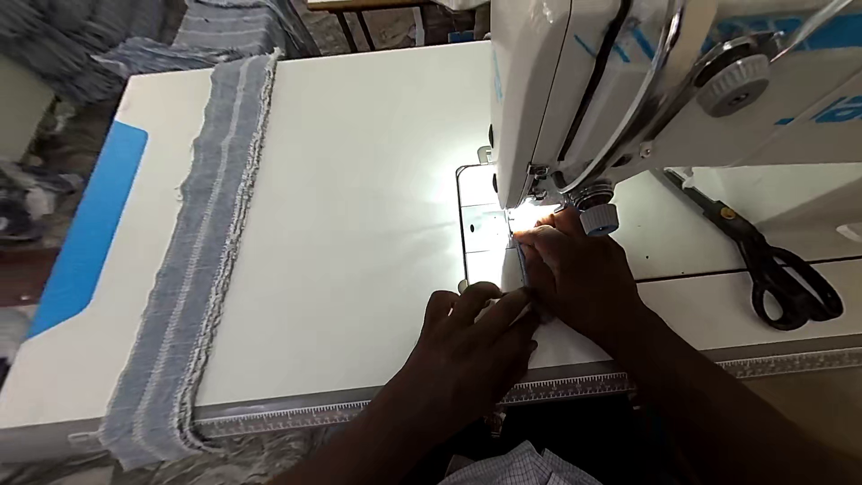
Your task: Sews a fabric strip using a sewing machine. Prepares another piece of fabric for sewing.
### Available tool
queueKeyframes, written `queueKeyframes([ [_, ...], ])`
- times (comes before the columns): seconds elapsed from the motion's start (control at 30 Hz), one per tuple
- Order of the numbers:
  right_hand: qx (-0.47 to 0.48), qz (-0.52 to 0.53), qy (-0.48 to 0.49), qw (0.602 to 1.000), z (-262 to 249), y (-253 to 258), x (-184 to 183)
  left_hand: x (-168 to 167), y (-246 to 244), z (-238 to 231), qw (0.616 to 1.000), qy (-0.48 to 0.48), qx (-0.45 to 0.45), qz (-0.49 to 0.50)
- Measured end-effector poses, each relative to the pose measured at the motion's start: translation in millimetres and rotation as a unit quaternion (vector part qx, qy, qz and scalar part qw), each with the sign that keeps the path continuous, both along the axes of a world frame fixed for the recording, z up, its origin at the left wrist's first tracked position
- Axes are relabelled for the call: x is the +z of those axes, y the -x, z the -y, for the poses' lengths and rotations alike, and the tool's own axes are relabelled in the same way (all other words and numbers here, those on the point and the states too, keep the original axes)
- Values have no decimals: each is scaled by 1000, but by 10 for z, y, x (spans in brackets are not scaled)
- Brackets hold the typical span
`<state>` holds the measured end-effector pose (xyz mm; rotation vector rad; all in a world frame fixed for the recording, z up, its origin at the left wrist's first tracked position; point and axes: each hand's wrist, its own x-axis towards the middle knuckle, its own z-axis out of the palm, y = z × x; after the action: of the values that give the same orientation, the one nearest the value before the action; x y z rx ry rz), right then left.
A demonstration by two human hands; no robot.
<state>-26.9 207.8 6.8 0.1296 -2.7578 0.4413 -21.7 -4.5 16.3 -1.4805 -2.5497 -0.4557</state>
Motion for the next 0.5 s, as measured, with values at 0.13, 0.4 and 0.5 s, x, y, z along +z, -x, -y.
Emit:
queueKeyframes([
  [0.13, 5, -8, 18, 1000, -4, -15, -11, 44, 277, -53, 1000, 15, -5, -5],
  [0.4, 30, -7, -12, 999, -41, -31, 11, -8, 747, -151, 999, 9, 1, -51],
  [0.5, 62, 27, -35, 997, -145, 6, 4, -57, 742, -174, 997, 0, 21, -70],
])
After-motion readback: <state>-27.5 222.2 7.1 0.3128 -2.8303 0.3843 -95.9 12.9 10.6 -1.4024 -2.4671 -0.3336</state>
